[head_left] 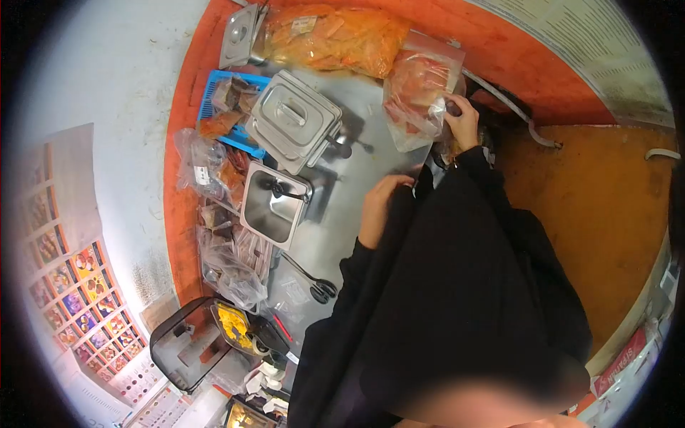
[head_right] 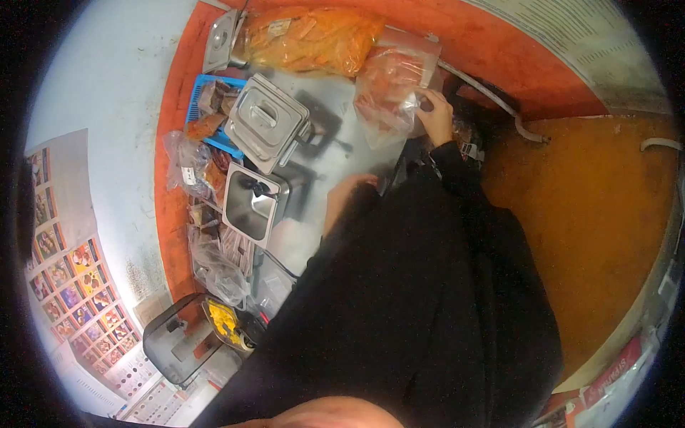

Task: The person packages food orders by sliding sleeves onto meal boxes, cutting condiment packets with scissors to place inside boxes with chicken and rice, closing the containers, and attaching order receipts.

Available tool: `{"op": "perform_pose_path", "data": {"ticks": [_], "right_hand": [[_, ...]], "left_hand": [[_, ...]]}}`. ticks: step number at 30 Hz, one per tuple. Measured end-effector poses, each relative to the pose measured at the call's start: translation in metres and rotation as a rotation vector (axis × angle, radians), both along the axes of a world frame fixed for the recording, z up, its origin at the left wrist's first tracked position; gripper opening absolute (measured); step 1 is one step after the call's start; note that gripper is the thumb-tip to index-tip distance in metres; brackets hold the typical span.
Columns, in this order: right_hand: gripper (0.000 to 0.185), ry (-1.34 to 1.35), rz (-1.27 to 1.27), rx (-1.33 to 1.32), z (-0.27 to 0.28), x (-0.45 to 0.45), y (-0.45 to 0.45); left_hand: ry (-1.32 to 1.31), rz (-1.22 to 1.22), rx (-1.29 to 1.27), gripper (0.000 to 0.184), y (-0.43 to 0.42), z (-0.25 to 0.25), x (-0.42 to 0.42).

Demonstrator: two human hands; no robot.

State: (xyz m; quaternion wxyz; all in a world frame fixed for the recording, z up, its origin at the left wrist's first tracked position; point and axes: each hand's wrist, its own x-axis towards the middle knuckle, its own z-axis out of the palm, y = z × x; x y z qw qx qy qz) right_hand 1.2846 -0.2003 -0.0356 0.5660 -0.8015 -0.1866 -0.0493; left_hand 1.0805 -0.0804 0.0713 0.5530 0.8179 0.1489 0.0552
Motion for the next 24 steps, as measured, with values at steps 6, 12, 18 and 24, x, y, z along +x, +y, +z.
{"op": "perform_pose_path", "data": {"ticks": [6, 12, 18, 24], "right_hand": [[0.022, 0.149, 0.177, -0.072, 0.001, -0.004, -0.008], [0.028, 0.008, 0.317, 0.048, 0.050, 0.008, 0.039], [0.028, -0.272, 0.549, -0.326, 0.091, 0.013, 0.064], [0.015, -0.498, 0.586, -0.455, 0.086, 0.022, 0.022]], "left_hand": [[0.212, 0.165, -0.134, 0.028, -0.024, -0.065, 0.049], [-0.068, 0.375, -0.041, 0.052, -0.032, -0.067, 0.103], [-0.298, 0.618, -0.109, 0.023, -0.007, -0.061, 0.111], [-0.259, 0.573, -0.327, 0.006, 0.008, -0.028, 0.083]]}}
